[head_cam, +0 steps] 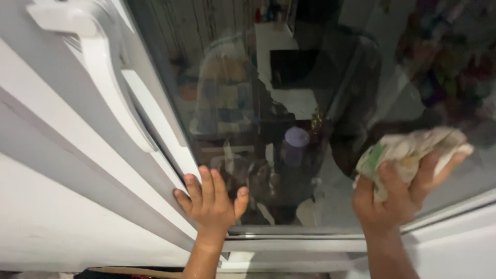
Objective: Cleaning a glass window pane with a cloth.
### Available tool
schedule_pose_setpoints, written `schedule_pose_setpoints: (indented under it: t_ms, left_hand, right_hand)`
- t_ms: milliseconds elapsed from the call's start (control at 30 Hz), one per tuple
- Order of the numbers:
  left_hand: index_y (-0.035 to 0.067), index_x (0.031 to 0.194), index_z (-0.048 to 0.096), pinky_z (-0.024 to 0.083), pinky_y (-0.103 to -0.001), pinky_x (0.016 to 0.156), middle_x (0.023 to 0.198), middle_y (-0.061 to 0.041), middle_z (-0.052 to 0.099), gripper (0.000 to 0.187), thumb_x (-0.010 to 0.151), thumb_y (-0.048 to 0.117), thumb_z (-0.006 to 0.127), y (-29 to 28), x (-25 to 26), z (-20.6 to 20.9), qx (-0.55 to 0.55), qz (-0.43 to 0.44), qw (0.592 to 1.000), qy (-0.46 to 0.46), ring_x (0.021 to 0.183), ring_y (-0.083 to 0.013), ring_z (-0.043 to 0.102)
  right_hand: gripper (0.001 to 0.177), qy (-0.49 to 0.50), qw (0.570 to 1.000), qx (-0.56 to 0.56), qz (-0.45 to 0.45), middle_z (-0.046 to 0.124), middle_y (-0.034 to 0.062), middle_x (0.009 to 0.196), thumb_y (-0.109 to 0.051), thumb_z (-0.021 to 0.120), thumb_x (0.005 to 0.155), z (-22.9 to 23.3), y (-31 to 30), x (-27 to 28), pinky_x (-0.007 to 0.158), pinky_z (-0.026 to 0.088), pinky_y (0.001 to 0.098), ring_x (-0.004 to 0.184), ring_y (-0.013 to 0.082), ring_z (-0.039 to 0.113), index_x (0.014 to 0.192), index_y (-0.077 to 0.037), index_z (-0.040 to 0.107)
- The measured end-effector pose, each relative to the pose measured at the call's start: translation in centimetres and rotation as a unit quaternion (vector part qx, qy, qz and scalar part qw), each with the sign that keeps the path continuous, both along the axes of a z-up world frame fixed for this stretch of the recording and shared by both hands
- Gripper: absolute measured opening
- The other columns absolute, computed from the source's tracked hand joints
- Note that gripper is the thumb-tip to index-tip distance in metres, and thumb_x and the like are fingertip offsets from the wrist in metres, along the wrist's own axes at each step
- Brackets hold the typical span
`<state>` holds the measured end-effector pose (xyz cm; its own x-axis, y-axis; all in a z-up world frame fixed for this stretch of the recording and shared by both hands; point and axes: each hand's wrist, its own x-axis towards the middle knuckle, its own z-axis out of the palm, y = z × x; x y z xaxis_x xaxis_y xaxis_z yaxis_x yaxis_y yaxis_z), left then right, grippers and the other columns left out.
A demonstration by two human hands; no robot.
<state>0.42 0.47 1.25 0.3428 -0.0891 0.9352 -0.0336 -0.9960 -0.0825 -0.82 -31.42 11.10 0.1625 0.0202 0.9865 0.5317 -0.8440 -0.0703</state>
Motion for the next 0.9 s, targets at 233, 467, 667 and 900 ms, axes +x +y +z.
schedule_pose_setpoints:
  t_ms: [233, 467, 667, 900]
  left_hand:
    - [0.004, 0.163, 0.026, -0.002, -0.059, 0.128, 0.17, -0.016, 0.019, 0.08, 0.108, 0.06, 0.039, -0.2, 0.1, -0.1, 0.001, 0.004, 1.0, 0.016, 0.157, -0.0386, 0.008]
    - [0.002, 0.163, 0.025, 0.0, -0.06, 0.128, 0.169, -0.017, 0.02, 0.08, 0.109, 0.059, 0.039, -0.4, 0.0, 0.4, 0.003, 0.003, 1.0, 0.009, 0.157, -0.0404, 0.01]
    - [0.003, 0.162, 0.029, 0.0, -0.06, 0.128, 0.169, -0.017, 0.022, 0.08, 0.107, 0.059, 0.04, -0.4, 0.2, 0.0, -0.005, 0.007, 1.0, 0.009, 0.157, -0.0399, 0.011]
    - [0.004, 0.164, 0.024, -0.002, -0.061, 0.128, 0.17, -0.017, 0.018, 0.08, 0.108, 0.059, 0.039, -0.5, -0.2, 0.0, -0.006, 0.01, 0.999, 0.033, 0.157, -0.04, 0.009]
  right_hand:
    - [0.048, -0.016, 0.999, 0.007, -0.039, 0.027, -0.0109, 0.171, 0.01, 0.077, 0.09, 3.0, 2.7, 1.2, 0.139, 0.006, 0.078, 0.166, 0.0328, 0.01, 0.122, -0.024, 0.07]
    - [0.027, -0.025, 0.996, -0.06, -0.057, 0.039, 0.0037, 0.159, 0.0, 0.077, 0.088, -4.2, 1.6, 1.1, 0.133, 0.022, 0.0656, 0.152, 0.0372, 0.031, 0.099, -0.024, 0.07]
    - [0.044, 0.007, 1.0, 0.014, -0.027, 0.024, 0.0063, 0.173, 0.022, 0.069, 0.093, 1.9, -2.1, -0.3, 0.146, 0.016, 0.0608, 0.167, 0.0355, 0.013, 0.123, -0.01, 0.063]
    - [0.041, -0.003, 0.997, -0.03, -0.065, 0.029, 0.0022, 0.169, 0.003, 0.086, 0.093, 1.8, 3.2, 0.8, 0.139, 0.018, 0.0642, 0.161, 0.04, 0.016, 0.119, -0.028, 0.078]
